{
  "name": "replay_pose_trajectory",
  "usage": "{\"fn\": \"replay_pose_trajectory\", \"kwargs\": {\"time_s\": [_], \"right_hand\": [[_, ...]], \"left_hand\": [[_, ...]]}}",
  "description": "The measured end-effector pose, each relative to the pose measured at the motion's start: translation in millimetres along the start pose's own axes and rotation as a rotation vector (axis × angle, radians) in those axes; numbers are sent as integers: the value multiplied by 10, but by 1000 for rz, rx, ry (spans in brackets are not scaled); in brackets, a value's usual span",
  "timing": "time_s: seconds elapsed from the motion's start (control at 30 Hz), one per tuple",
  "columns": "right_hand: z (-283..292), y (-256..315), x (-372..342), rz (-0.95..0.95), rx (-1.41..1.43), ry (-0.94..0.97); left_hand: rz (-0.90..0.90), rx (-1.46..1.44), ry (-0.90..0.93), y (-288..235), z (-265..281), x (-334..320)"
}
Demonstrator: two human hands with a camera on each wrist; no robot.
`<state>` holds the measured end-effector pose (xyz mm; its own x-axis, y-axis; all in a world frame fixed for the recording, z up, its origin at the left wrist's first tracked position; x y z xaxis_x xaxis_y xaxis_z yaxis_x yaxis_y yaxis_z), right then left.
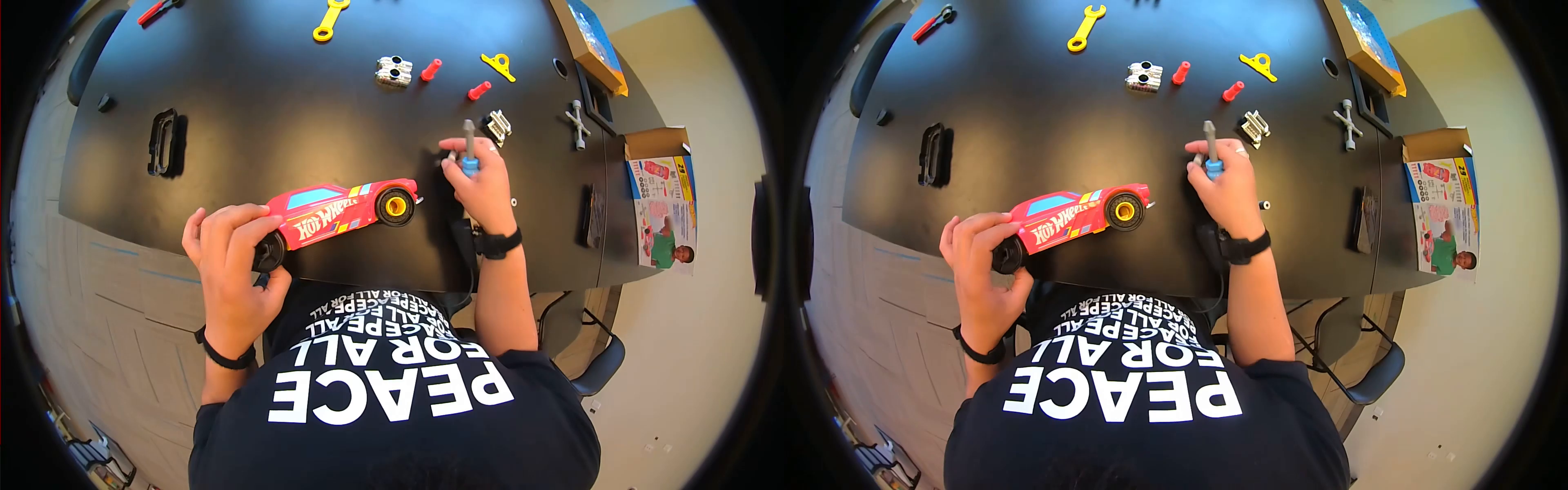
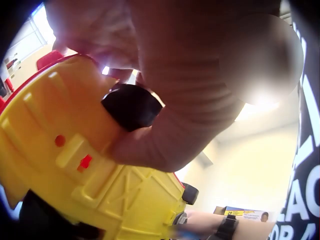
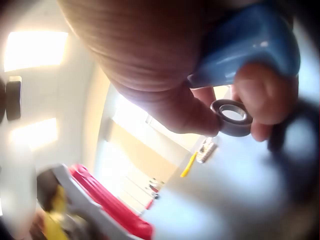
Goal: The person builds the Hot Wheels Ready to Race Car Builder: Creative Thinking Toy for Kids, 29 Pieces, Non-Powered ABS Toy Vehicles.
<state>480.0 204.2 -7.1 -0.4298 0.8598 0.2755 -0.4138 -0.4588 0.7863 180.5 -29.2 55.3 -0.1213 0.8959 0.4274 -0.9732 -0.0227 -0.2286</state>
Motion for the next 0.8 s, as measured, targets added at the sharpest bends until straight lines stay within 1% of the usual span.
{"fn": "replay_pose_trajectory", "kwargs": {"time_s": [0.03,0.07,0.1,0.13,0.2,0.23,0.27,0.33,0.37,0.4,0.43,0.47,0.5,0.53,0.6,0.63,0.7,0.73,0.8], "right_hand": [[54,15,-69,-294,401,30],[74,59,-159,-586,804,59],[43,186,-237,-509,979,-49],[93,236,-307,-509,981,-55],[183,295,-425,-502,1260,46],[200,309,-469,-475,1368,67],[194,343,-510,-472,1372,56],[181,489,-535,-304,1316,18],[179,511,-530,-258,1312,72],[166,546,-519,-257,1314,66],[134,600,-499,-236,1295,104],[106,629,-481,-216,1275,143],[66,588,-478,-211,1312,185],[32,611,-487,-210,1316,191],[-47,642,-501,-323,1417,111],[-75,614,-487,-323,1420,126],[-111,543,-476,-210,1408,197],[-107,542,-466,-212,1412,212],[-77,537,-450,-226,1349,223]], "left_hand": [[-4,-3,4,-43,40,37],[1,48,66,-89,77,79],[5,99,126,-116,93,103],[-1,99,127,-125,98,112],[6,78,232,-129,87,130],[-5,79,233,-163,102,161],[0,76,228,-220,120,204],[-3,74,226,-250,99,236],[-28,80,195,-239,48,228],[-51,86,163,-234,8,222],[-55,88,163,-244,-21,222],[-42,74,168,-261,-46,223],[-25,61,174,-280,-50,225],[-21,66,172,-301,-36,229],[-38,138,195,-363,2,248],[-26,144,192,-402,43,275],[-42,152,244,-498,107,341],[-29,158,244,-524,92,362],[-81,64,266,-584,30,428]]}}
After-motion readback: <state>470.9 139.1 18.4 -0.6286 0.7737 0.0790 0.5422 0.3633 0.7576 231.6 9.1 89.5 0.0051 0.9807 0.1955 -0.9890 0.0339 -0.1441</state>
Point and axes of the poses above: each hand's wrist, its own x-axis towards the middle knuckle, its own z-axis out of the back of the hand, y = z × x, the point moved 2 cm from there along x, towards the middle knuckle, and after that the axes turned 15 degrees about x, right-handed, at the moved point
